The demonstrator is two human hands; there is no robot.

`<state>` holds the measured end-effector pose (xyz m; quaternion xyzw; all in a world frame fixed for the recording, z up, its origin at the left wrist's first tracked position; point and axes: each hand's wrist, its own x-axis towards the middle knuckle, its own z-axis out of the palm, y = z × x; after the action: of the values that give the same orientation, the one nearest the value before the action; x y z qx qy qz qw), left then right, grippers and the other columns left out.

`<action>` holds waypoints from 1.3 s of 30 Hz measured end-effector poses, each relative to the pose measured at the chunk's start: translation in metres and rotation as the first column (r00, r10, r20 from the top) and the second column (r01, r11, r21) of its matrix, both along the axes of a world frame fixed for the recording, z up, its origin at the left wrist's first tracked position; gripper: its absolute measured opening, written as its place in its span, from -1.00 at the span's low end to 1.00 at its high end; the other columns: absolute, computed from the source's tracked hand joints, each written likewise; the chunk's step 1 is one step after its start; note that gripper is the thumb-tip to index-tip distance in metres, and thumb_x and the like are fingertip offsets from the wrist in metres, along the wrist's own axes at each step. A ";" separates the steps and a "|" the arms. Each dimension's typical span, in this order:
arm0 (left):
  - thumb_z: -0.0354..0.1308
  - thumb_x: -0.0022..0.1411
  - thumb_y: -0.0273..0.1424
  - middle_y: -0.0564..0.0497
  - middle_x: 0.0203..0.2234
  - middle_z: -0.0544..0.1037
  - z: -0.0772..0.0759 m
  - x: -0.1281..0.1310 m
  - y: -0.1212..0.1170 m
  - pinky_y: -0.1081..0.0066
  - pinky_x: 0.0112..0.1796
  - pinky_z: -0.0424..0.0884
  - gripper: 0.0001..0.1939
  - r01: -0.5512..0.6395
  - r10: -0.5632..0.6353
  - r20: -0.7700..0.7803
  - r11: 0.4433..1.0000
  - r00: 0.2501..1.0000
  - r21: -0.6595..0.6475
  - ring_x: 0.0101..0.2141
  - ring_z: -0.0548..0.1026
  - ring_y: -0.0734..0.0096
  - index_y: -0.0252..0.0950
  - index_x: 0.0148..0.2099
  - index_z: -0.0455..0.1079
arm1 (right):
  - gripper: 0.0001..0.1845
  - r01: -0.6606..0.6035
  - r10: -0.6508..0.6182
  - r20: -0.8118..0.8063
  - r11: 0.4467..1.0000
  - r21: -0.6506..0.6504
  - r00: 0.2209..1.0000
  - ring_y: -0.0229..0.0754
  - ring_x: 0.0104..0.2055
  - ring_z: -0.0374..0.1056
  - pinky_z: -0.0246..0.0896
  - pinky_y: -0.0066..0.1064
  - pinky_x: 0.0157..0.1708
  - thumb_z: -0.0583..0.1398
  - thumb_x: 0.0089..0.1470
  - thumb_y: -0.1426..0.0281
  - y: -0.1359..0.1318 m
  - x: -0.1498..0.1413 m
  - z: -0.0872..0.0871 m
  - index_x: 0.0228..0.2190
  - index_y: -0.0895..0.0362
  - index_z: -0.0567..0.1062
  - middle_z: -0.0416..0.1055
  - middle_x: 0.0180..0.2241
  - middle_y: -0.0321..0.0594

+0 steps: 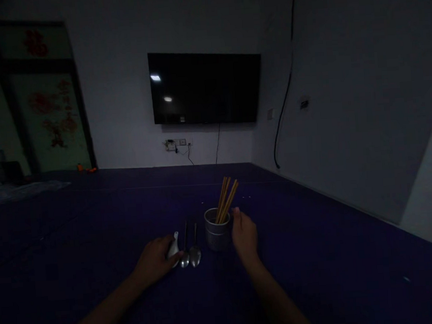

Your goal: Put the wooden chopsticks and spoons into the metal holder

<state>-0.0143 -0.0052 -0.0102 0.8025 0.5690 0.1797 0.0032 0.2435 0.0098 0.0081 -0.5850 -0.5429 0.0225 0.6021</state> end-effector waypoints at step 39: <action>0.10 0.10 -0.36 -0.11 -0.15 0.53 -0.007 -0.001 0.005 0.31 -0.08 0.31 -0.59 0.035 -0.036 0.222 0.999 0.974 0.012 -0.11 0.47 0.21 -0.27 0.03 0.28 | -0.66 -0.432 0.655 0.568 0.756 -0.492 0.498 -0.20 -0.15 0.40 0.17 -0.46 -0.17 -0.02 0.22 0.40 -0.040 -0.079 -0.008 -0.10 0.06 0.49 0.50 -0.21 -0.19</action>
<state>-0.0158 -0.0004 -0.0171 0.7873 0.5499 0.2707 0.0669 0.1643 -0.0306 0.0004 -0.4219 -0.8791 0.0628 0.2126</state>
